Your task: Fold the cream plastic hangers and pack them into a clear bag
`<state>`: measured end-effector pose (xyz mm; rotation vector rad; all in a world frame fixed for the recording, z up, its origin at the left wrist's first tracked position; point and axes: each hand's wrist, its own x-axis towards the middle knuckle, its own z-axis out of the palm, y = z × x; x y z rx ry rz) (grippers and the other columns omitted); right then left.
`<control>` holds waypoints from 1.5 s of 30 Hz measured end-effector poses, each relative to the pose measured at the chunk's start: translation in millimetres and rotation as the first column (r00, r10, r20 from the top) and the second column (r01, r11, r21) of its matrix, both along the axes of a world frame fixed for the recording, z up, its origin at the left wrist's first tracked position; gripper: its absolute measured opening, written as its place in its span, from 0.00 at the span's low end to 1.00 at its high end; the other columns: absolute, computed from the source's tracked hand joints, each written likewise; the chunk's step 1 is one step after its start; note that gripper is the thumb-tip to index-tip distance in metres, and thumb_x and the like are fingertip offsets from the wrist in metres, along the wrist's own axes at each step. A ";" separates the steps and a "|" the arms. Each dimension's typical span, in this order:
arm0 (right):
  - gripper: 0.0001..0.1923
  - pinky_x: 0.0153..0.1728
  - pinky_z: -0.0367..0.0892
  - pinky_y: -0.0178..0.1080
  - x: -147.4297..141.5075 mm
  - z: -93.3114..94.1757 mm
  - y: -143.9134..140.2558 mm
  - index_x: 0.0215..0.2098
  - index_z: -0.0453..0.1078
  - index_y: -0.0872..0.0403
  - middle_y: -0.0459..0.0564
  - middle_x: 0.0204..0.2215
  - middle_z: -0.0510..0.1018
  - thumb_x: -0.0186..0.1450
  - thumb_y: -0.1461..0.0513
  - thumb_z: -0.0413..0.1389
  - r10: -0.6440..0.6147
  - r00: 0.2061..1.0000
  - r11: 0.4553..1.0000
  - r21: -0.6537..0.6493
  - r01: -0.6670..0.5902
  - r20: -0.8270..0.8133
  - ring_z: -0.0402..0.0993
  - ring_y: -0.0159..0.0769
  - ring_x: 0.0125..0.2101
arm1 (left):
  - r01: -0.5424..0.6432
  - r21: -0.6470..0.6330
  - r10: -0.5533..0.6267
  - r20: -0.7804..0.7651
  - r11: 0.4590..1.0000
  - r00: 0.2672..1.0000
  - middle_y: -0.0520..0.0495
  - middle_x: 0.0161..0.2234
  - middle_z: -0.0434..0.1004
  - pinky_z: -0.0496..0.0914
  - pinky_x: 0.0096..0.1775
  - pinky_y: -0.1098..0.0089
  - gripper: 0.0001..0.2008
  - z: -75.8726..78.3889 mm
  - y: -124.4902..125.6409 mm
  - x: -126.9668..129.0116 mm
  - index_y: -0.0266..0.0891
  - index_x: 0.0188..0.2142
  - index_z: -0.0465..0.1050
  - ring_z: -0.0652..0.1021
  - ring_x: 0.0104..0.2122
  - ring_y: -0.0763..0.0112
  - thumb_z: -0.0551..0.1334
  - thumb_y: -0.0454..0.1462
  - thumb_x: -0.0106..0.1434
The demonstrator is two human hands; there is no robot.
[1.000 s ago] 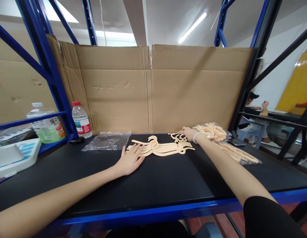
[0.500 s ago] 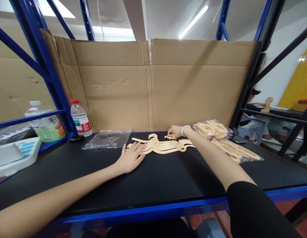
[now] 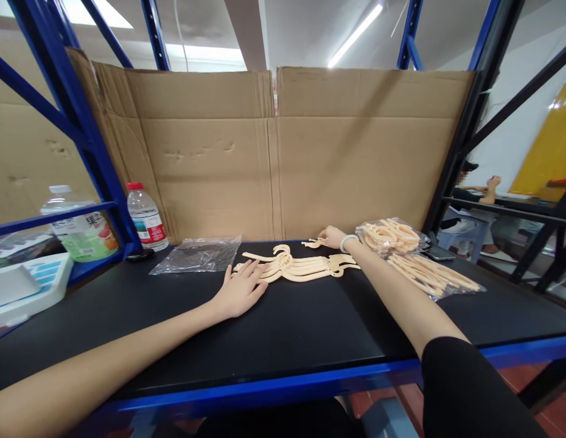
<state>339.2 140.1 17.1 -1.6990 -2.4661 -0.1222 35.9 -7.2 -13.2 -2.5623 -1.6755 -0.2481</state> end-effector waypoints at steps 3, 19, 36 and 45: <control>0.17 0.52 0.63 0.51 -14.0 0.2 -29.1 0.54 0.66 0.55 0.56 0.53 0.69 0.70 0.56 0.51 0.035 0.998 0.996 0.079 -0.031 -0.051 0.68 0.44 0.51 | 0.005 0.000 -0.005 0.002 1.000 1.000 0.40 0.66 0.50 0.44 0.58 0.36 0.27 0.1 -0.5 0.4 0.42 0.64 0.54 0.52 0.65 0.49 0.43 0.46 0.69; 0.43 0.62 0.43 0.55 -44.8 -40.8 -91.6 0.68 0.44 0.63 0.63 0.66 0.47 0.67 0.40 0.34 0.222 0.975 0.973 -0.064 -0.224 -0.032 0.42 0.52 0.65 | 0.090 -0.036 -0.092 -0.047 0.995 0.995 0.35 0.66 0.49 0.47 0.60 0.43 0.33 9.9 34.4 12.0 0.38 0.66 0.49 0.53 0.65 0.51 0.42 0.54 0.67; 0.28 0.61 0.46 0.55 -35.3 -30.2 -84.0 0.62 0.59 0.56 0.59 0.62 0.59 0.72 0.50 0.36 0.315 0.914 0.934 0.254 -0.250 -0.257 0.48 0.48 0.63 | 0.378 0.179 -0.365 -0.102 0.908 0.925 0.43 0.65 0.55 0.36 0.64 0.51 0.26 15.7 -2.6 16.8 0.39 0.63 0.55 0.52 0.65 0.56 0.50 0.41 0.67; 0.08 0.45 0.66 0.42 -74.5 -26.3 -128.3 0.36 0.71 0.53 0.51 0.37 0.75 0.67 0.65 0.49 0.648 0.735 0.750 0.337 -0.569 -0.201 0.69 0.38 0.41 | 0.667 0.021 -0.668 0.008 0.744 0.744 0.42 0.59 0.67 0.61 0.59 0.60 0.19 15.5 -33.6 -1.3 0.38 0.58 0.64 0.67 0.58 0.62 0.50 0.36 0.69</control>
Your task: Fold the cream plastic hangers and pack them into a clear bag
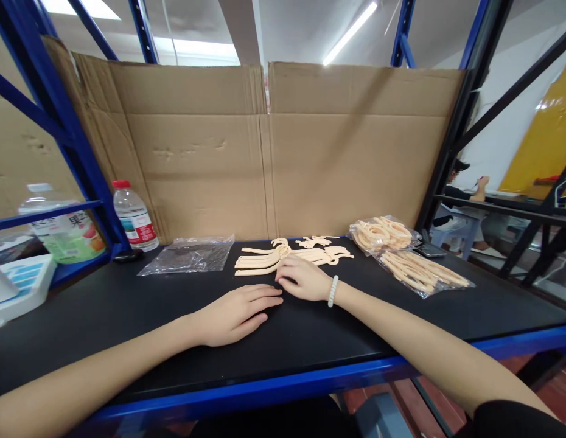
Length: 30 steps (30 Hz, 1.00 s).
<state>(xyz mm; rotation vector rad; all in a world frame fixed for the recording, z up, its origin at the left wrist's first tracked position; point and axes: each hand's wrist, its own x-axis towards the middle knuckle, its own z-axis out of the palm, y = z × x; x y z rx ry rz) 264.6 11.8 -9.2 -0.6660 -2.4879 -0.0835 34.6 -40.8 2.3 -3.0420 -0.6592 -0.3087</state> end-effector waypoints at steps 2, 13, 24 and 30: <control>0.09 0.44 0.67 0.41 -2.9 -3.9 -5.9 0.38 0.71 0.54 0.51 0.37 0.74 0.65 0.67 0.50 0.062 0.996 0.998 -0.008 -0.062 0.061 0.69 0.38 0.40 | 0.008 -0.019 -0.008 0.017 1.000 1.000 0.41 0.58 0.68 0.61 0.59 0.60 0.19 0.9 1.0 -0.2 0.38 0.57 0.65 0.67 0.58 0.62 0.51 0.36 0.68; 0.10 0.42 0.67 0.43 -2.3 -4.3 -8.3 0.42 0.70 0.56 0.54 0.37 0.73 0.67 0.67 0.47 0.068 0.993 0.997 -0.033 -0.065 0.096 0.68 0.40 0.40 | 0.020 -0.029 -0.019 0.028 0.999 0.999 0.40 0.58 0.67 0.59 0.60 0.61 0.20 -0.5 1.2 -0.3 0.36 0.58 0.64 0.66 0.59 0.62 0.52 0.36 0.68; 0.11 0.44 0.67 0.43 -1.4 -3.3 -10.5 0.43 0.69 0.56 0.54 0.38 0.73 0.68 0.66 0.46 0.062 0.991 0.998 -0.037 -0.058 0.120 0.68 0.40 0.41 | 0.009 -0.031 -0.009 0.014 0.999 1.000 0.40 0.59 0.67 0.59 0.60 0.61 0.19 -1.5 -0.6 -0.4 0.36 0.58 0.64 0.66 0.59 0.62 0.52 0.36 0.68; 0.11 0.44 0.67 0.43 -0.8 -4.7 -9.7 0.44 0.69 0.56 0.54 0.39 0.73 0.68 0.66 0.47 0.060 0.990 0.998 -0.035 -0.056 0.129 0.68 0.40 0.41 | 0.005 -0.024 -0.004 0.015 1.000 1.000 0.40 0.59 0.67 0.59 0.60 0.61 0.19 0.0 -1.4 0.2 0.36 0.58 0.64 0.66 0.59 0.62 0.52 0.36 0.68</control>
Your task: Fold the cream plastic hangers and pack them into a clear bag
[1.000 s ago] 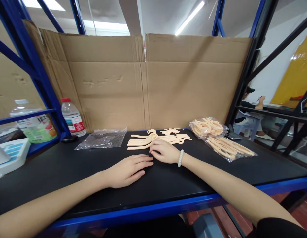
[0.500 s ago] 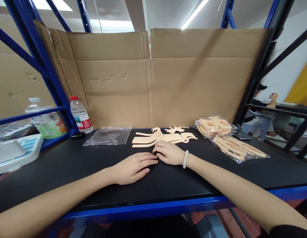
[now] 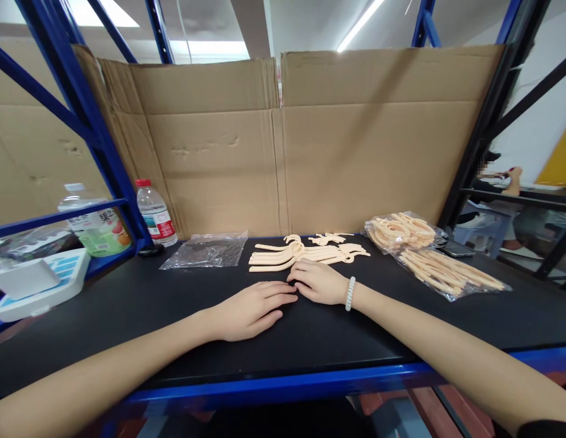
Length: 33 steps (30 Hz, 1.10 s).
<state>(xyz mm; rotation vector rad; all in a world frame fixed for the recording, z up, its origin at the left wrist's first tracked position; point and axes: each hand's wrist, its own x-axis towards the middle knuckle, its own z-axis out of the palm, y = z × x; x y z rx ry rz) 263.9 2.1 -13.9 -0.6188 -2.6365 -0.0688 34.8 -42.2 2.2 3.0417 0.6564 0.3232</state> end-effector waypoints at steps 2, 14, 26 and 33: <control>0.11 0.44 0.67 0.43 0.6 -0.3 0.8 0.44 0.69 0.56 0.54 0.39 0.73 0.68 0.66 0.46 0.002 1.000 1.000 0.002 -0.002 -0.001 0.68 0.40 0.41 | 0.001 -0.002 -0.001 0.003 1.000 1.000 0.40 0.58 0.67 0.59 0.60 0.61 0.19 0.1 -0.1 0.3 0.36 0.58 0.64 0.66 0.59 0.62 0.52 0.35 0.68; 0.10 0.50 0.64 0.46 6.0 1.9 11.1 0.42 0.71 0.53 0.52 0.40 0.76 0.66 0.66 0.50 -0.064 0.996 0.995 0.077 0.068 -0.055 0.68 0.41 0.45 | 0.003 -0.021 -0.002 0.025 1.000 1.000 0.41 0.59 0.67 0.61 0.59 0.58 0.19 0.3 0.9 -0.4 0.39 0.58 0.64 0.67 0.58 0.60 0.51 0.35 0.68; 0.08 0.46 0.69 0.47 67.4 31.2 120.9 0.44 0.70 0.56 0.51 0.44 0.75 0.68 0.60 0.55 -0.604 0.785 0.795 0.038 0.605 0.139 0.72 0.39 0.43 | -0.018 -0.050 0.019 0.022 0.999 1.000 0.41 0.59 0.66 0.61 0.58 0.58 0.18 0.5 -0.1 -0.6 0.39 0.57 0.65 0.67 0.58 0.60 0.51 0.36 0.68; 0.13 0.44 0.70 0.47 69.7 27.2 148.7 0.50 0.67 0.55 0.53 0.48 0.72 0.69 0.58 0.54 -0.639 0.686 0.742 0.044 0.669 0.348 0.72 0.39 0.44 | -0.005 -0.042 0.006 0.030 0.999 1.000 0.41 0.59 0.66 0.61 0.58 0.59 0.19 -0.8 0.5 -0.9 0.38 0.57 0.64 0.67 0.58 0.61 0.51 0.35 0.68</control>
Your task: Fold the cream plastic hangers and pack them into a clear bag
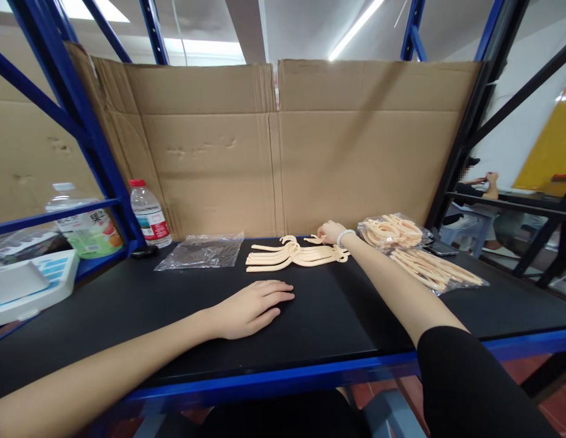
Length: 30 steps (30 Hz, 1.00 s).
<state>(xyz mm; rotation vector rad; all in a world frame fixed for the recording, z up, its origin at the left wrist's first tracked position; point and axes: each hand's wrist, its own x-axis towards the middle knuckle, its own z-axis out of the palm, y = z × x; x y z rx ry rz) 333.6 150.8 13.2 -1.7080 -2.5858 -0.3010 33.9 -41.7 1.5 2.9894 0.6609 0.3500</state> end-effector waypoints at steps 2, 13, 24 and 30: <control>0.13 0.44 0.70 0.47 0.0 -2.1 0.1 0.50 0.68 0.55 0.53 0.49 0.72 0.69 0.58 0.54 -0.014 1.000 1.000 0.007 0.014 0.014 0.72 0.39 0.44 | 0.003 0.000 -0.003 0.005 1.000 1.000 0.41 0.59 0.66 0.61 0.58 0.59 0.19 0.0 0.1 -0.1 0.38 0.57 0.65 0.67 0.58 0.61 0.51 0.36 0.68; 0.13 0.44 0.70 0.47 5.5 -11.8 -4.0 0.50 0.68 0.55 0.53 0.48 0.72 0.69 0.58 0.54 -0.023 1.000 0.997 0.070 0.024 -0.014 0.72 0.39 0.44 | 0.002 -0.030 0.000 0.046 1.000 0.999 0.41 0.58 0.67 0.62 0.58 0.57 0.18 -1.1 -0.6 0.0 0.40 0.56 0.65 0.67 0.58 0.59 0.52 0.36 0.68; 0.05 0.44 0.66 0.48 12.4 14.6 -19.9 0.34 0.72 0.55 0.50 0.37 0.76 0.65 0.60 0.58 0.050 0.971 0.973 0.232 0.006 -0.234 0.70 0.42 0.42 | 0.016 -0.172 0.010 0.151 0.985 0.989 0.42 0.56 0.69 0.62 0.57 0.58 0.17 -1.7 1.9 -0.8 0.41 0.54 0.67 0.69 0.56 0.61 0.55 0.35 0.66; 0.04 0.46 0.61 0.48 -17.9 34.0 -65.0 0.28 0.71 0.51 0.50 0.37 0.74 0.62 0.63 0.59 0.346 0.874 0.901 0.381 -0.208 -0.342 0.66 0.45 0.43 | -0.022 -0.734 0.465 0.406 0.679 0.787 0.43 0.48 0.76 0.67 0.51 0.60 0.11 -1.0 11.4 3.2 0.39 0.44 0.74 0.75 0.47 0.63 0.60 0.37 0.62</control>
